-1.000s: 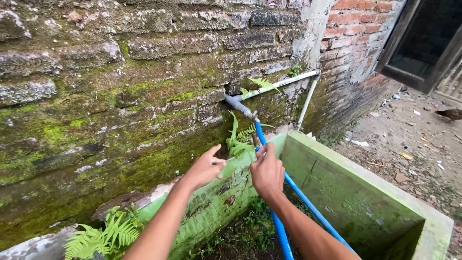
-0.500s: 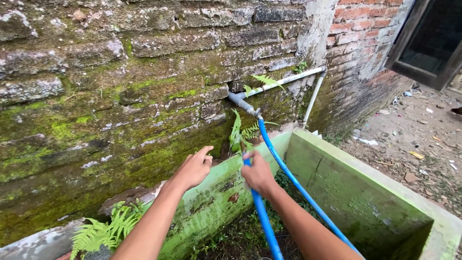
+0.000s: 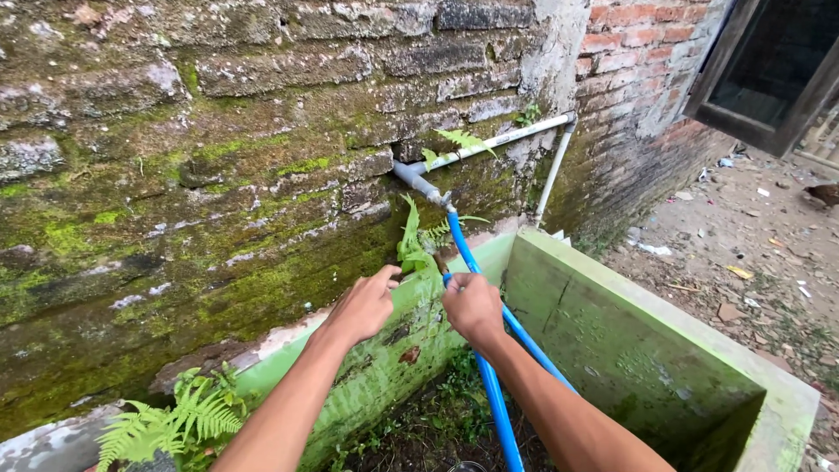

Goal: Connecting or repairing a blue water hose to a wall-mounted pipe.

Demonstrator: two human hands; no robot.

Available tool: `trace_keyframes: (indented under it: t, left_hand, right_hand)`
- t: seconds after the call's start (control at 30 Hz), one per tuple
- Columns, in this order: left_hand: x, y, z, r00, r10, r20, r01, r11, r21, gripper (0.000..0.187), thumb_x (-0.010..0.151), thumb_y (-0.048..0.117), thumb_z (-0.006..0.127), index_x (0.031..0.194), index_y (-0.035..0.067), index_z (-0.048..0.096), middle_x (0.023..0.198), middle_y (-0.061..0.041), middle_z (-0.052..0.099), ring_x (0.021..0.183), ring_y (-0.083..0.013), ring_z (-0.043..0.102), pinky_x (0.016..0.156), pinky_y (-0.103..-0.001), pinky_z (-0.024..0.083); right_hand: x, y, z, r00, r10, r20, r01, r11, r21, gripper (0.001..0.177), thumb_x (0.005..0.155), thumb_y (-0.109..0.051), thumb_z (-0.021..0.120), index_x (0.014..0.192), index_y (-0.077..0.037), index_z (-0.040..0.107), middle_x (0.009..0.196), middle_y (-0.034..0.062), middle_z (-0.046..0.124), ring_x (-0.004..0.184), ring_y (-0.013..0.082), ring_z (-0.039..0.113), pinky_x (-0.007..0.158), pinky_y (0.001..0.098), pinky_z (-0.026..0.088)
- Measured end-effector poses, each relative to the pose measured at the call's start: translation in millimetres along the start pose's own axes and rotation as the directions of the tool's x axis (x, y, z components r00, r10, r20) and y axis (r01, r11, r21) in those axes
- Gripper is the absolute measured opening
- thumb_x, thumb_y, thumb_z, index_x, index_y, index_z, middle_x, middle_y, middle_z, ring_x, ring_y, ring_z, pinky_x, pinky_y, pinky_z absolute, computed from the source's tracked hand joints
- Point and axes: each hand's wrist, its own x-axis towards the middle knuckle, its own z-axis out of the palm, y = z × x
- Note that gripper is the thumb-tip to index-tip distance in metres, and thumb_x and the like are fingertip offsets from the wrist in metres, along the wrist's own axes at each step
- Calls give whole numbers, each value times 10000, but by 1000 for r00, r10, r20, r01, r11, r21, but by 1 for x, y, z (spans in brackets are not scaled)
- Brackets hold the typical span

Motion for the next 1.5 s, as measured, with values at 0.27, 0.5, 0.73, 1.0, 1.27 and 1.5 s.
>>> trace_keyframes:
  t: [0.27, 0.5, 0.73, 1.0, 1.27, 1.5]
  left_hand:
    - [5, 4, 10, 992, 122, -34, -120, 991, 52, 658, 877, -89, 375, 1501, 116, 405, 1481, -109, 556, 450, -101, 431, 442, -255, 452]
    - [1, -7, 5, 998, 56, -21, -55, 998, 43, 692, 857, -113, 376, 1517, 96, 362, 1498, -125, 515, 433, -113, 393, 420, -288, 408]
    - [-23, -1, -16, 991, -131, 8, 126, 969, 213, 872, 823, -151, 410, 1594, 120, 105, 1717, -89, -56, 1256, -266, 572, 674, -291, 610]
    - [-11, -6, -6, 979, 166, -115, -153, 981, 115, 815, 878, -97, 371, 1606, 117, 74, 1707, -42, -9, 1566, -252, 128, 1281, -428, 112]
    - [-10, -14, 0, 927, 294, -231, -239, 941, 239, 799, 852, -99, 386, 1589, 57, 120, 1705, -110, -21, 1533, -297, 188, 1254, -449, 187]
    - [-34, -26, -6, 839, 456, -298, -255, 811, 526, 824, 748, -159, 457, 1532, -9, 250, 1664, -249, -76, 1509, -381, 161, 1227, -496, 180]
  right_hand:
    - [-7, -14, -2, 993, -28, -113, 28, 1000, -3, 218, 865, -138, 568, 748, -28, 715, 694, 226, 701, 676, 366, 721, 777, 482, 567]
    - [12, 8, 21, 994, -81, 67, 72, 990, 124, 194, 860, -27, 524, 707, 1, 640, 671, 153, 685, 614, 230, 658, 652, 450, 557]
    - [14, 4, 31, 980, -63, 191, 64, 998, 2, 247, 902, -73, 511, 705, -1, 641, 697, 186, 684, 655, 277, 652, 718, 489, 549]
    - [9, -4, 28, 1000, 23, -20, -25, 996, -83, 323, 934, -219, 571, 795, 6, 756, 795, 269, 726, 791, 393, 733, 874, 490, 572]
    - [13, -2, 34, 998, 57, 19, -55, 993, -106, 346, 967, -239, 553, 856, 25, 746, 828, 280, 728, 789, 388, 734, 867, 492, 578]
    - [11, -5, 22, 998, 46, -34, -50, 993, -111, 256, 910, -186, 580, 873, -15, 768, 862, 282, 736, 862, 404, 748, 918, 495, 569]
